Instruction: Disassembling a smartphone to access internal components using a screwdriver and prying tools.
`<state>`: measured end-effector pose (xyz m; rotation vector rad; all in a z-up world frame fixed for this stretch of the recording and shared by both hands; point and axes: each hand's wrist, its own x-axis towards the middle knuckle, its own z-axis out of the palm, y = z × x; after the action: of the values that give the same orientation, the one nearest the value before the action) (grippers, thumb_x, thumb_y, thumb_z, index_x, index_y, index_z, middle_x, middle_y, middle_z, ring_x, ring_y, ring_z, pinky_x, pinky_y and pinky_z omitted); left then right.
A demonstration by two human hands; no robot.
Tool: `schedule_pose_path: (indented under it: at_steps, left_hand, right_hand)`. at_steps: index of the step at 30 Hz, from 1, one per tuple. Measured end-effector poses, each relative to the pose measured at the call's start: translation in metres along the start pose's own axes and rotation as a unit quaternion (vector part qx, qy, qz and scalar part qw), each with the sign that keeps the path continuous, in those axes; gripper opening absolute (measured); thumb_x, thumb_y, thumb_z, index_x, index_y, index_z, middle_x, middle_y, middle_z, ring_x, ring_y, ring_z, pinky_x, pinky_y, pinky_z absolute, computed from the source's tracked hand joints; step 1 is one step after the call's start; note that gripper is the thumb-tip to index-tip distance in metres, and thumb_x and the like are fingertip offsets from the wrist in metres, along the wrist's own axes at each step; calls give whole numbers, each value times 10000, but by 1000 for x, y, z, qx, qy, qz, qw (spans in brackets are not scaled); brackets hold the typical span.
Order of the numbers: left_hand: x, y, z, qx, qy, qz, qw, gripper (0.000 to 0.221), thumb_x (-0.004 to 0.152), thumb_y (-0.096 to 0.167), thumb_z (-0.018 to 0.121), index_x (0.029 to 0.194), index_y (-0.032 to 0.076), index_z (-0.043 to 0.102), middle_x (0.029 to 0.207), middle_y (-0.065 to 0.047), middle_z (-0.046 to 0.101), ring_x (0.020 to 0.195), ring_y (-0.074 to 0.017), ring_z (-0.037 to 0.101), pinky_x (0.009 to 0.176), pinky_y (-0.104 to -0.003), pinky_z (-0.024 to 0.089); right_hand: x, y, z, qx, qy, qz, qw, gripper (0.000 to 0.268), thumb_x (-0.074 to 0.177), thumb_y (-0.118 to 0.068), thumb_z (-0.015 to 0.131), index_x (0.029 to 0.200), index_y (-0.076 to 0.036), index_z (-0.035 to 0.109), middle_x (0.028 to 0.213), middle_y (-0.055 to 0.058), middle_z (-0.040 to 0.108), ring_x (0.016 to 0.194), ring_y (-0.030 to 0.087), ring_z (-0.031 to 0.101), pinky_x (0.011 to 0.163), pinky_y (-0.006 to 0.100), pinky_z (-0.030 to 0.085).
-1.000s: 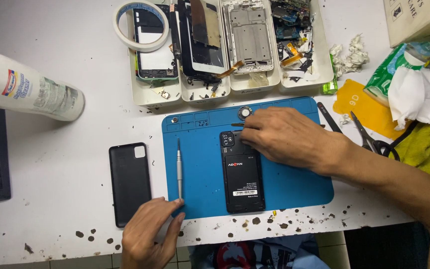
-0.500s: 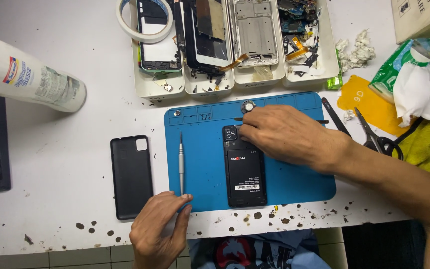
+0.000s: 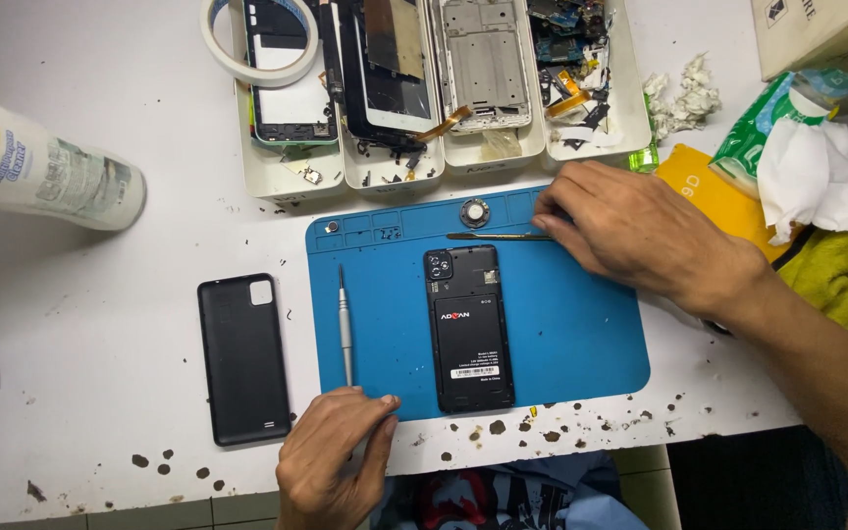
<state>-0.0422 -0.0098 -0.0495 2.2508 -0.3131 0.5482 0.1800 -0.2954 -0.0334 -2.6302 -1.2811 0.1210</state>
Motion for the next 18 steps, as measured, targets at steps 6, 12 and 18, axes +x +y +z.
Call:
schedule_pose_path:
  at_steps: [6,12,18]
  left_hand:
    - [8,-5,-4,43,4,-3,999,110,868,14,751,975,4,731,926,-93,781,790,-213,755,793,-367,650]
    - [10,-9,-5,67,37,-21,997,115,872,4,746,985,-6,729,943,-105,780,818,-228,757,820,-382,646]
    - [22,-13,-16,100,-98,10,990,350,879,137,779,1192,2,694,1079,-105,766,985,-270,706,942,-433,597]
  right_hand:
    - [-7,10,12,31,58,-11,998,143,1021,-173,634,1073,-40,645,975,114,650,855,252,655,749,398,584]
    - [-10,12,14,10,72,-25,997,195,1005,-164,647,1148,-34,674,1023,126,676,898,271,675,764,409,603]
    - [-14,-6,3,56,50,-14,997,330,977,-301,663,1188,-47,676,1078,133,692,958,289,684,822,444,591]
